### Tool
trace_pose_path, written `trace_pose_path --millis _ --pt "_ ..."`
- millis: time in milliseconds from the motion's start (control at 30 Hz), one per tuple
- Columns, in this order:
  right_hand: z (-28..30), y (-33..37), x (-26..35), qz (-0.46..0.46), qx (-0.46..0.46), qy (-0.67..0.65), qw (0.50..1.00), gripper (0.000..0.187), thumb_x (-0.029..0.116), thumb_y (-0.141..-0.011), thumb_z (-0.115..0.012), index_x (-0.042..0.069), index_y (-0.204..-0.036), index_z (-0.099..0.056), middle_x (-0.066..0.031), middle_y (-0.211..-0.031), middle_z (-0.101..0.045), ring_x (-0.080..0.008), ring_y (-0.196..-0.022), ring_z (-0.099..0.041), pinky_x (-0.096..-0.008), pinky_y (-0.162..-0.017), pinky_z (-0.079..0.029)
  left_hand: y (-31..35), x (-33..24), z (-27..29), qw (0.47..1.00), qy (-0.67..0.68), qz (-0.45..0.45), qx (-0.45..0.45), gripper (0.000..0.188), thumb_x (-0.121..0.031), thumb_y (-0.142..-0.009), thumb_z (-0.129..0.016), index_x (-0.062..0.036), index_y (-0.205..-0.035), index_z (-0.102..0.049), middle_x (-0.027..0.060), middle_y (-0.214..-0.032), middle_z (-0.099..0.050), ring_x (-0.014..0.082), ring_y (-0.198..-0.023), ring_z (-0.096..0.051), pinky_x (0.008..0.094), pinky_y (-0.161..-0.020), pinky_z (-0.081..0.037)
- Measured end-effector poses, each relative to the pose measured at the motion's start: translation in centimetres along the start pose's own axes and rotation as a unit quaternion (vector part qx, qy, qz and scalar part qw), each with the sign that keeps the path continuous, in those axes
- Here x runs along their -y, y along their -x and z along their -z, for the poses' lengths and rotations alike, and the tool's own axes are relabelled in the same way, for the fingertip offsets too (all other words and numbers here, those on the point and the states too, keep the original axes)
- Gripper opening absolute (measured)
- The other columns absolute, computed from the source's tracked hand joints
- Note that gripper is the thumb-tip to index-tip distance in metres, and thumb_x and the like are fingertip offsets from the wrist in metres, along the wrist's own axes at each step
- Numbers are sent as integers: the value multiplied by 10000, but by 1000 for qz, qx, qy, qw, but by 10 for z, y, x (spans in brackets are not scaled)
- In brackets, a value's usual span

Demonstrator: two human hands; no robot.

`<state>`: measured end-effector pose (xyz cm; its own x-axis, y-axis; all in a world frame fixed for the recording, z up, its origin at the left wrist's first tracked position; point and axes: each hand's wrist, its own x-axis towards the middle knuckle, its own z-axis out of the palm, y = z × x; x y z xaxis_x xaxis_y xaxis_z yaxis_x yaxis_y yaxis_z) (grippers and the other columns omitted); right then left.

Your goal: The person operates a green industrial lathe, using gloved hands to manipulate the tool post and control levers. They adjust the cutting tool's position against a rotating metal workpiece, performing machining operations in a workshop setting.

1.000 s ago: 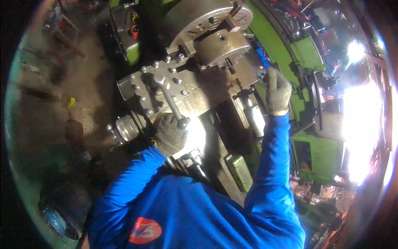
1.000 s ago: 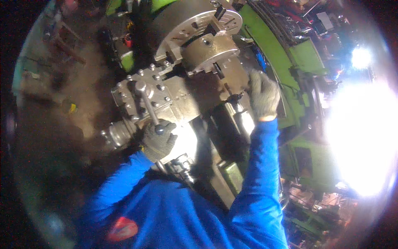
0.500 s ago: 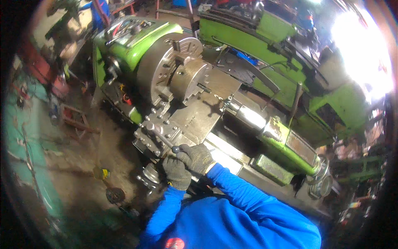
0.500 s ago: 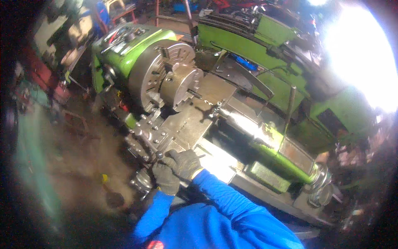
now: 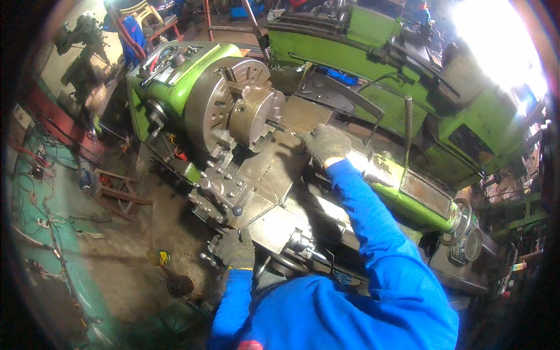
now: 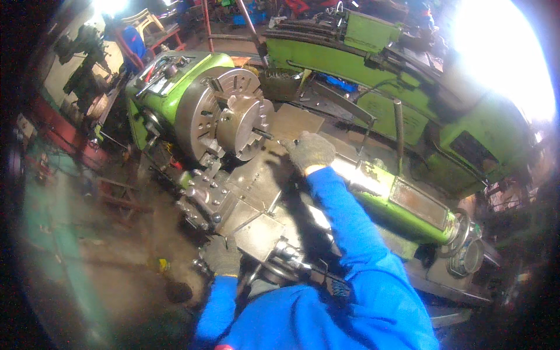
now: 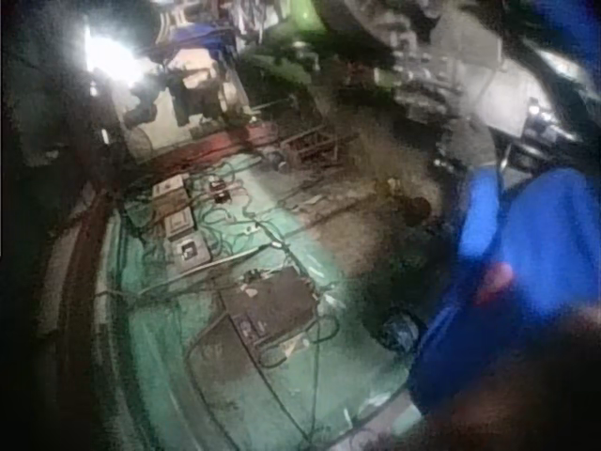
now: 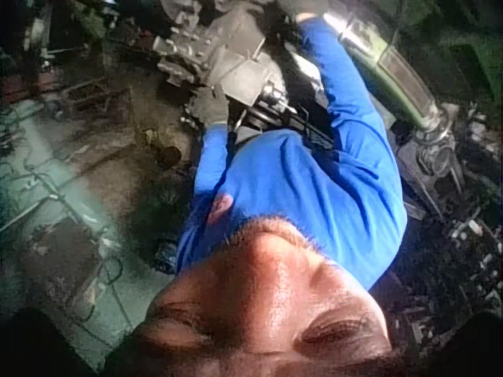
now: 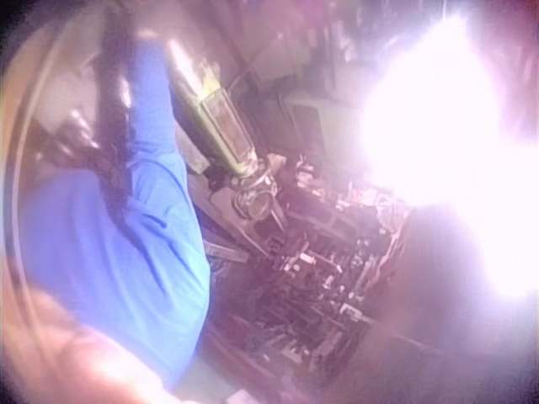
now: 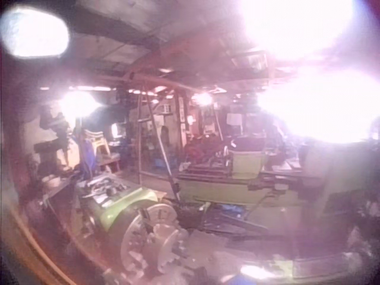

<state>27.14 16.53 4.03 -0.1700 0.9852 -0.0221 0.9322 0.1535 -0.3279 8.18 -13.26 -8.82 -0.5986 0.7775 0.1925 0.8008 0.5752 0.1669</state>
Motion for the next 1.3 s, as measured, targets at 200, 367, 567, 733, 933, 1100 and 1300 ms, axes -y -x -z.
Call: trace_pose_path --millis 200,367,567,733,933,1100,1300 --pt "-16 -44 -9 110 91 175 974 365 408 -929 -623 129 -1068 -812 -166 -1105 -768 -356 -1053 -737 -472 -851 -579 6 -8 5 993 111 24 -36 365 -374 -874 -696 -43 -1027 -671 211 -1011 -673 430 -992 -614 579 -919 -429" --pt "-11 -47 -10 193 85 215 954 291 304 -897 -631 117 -1021 -818 -162 -1029 -775 -361 -990 -749 -470 -813 -587 5 -29 5 989 114 -76 -60 292 -313 -873 -690 -99 -1070 -659 137 -1061 -643 381 -1024 -589 538 -862 -441" --pt "-8 -61 -18 274 81 262 922 277 259 -859 -638 93 -993 -814 -198 -988 -763 -379 -953 -744 -489 -808 -587 -20 -46 -18 988 20 -155 8 149 -283 -942 -619 -156 -995 -676 85 -1031 -675 298 -1006 -623 508 -840 -468" --pt "18 -47 -1 265 110 272 918 279 269 -865 -641 96 -997 -815 -182 -987 -771 -376 -965 -747 -482 -809 -589 -43 -44 -33 981 11 -193 10 190 -307 -946 -634 -132 -1009 -675 107 -929 -676 343 -933 -643 523 -803 -482" --pt "-3 -48 -6 191 110 249 943 301 295 -873 -643 97 -1028 -810 -171 -1028 -772 -363 -998 -745 -471 -818 -589 -43 -41 -50 981 41 -187 -18 186 -311 -930 -660 -135 -987 -677 129 -873 -681 364 -794 -675 536 -707 -508" --pt "-5 -57 -8 259 118 271 919 301 299 -872 -638 90 -1011 -803 -180 -1007 -766 -376 -981 -741 -484 -822 -585 -44 -44 -37 982 34 -185 0 159 -293 -933 -652 -137 -958 -667 116 -876 -674 349 -857 -657 523 -745 -495" --pt "7 -71 -10 333 131 307 882 279 264 -847 -645 78 -985 -800 -201 -999 -759 -386 -967 -738 -496 -829 -585 -46 -41 -45 981 61 -182 3 214 -315 -924 -666 -112 -994 -665 124 -931 -670 345 -913 -642 531 -761 -483"
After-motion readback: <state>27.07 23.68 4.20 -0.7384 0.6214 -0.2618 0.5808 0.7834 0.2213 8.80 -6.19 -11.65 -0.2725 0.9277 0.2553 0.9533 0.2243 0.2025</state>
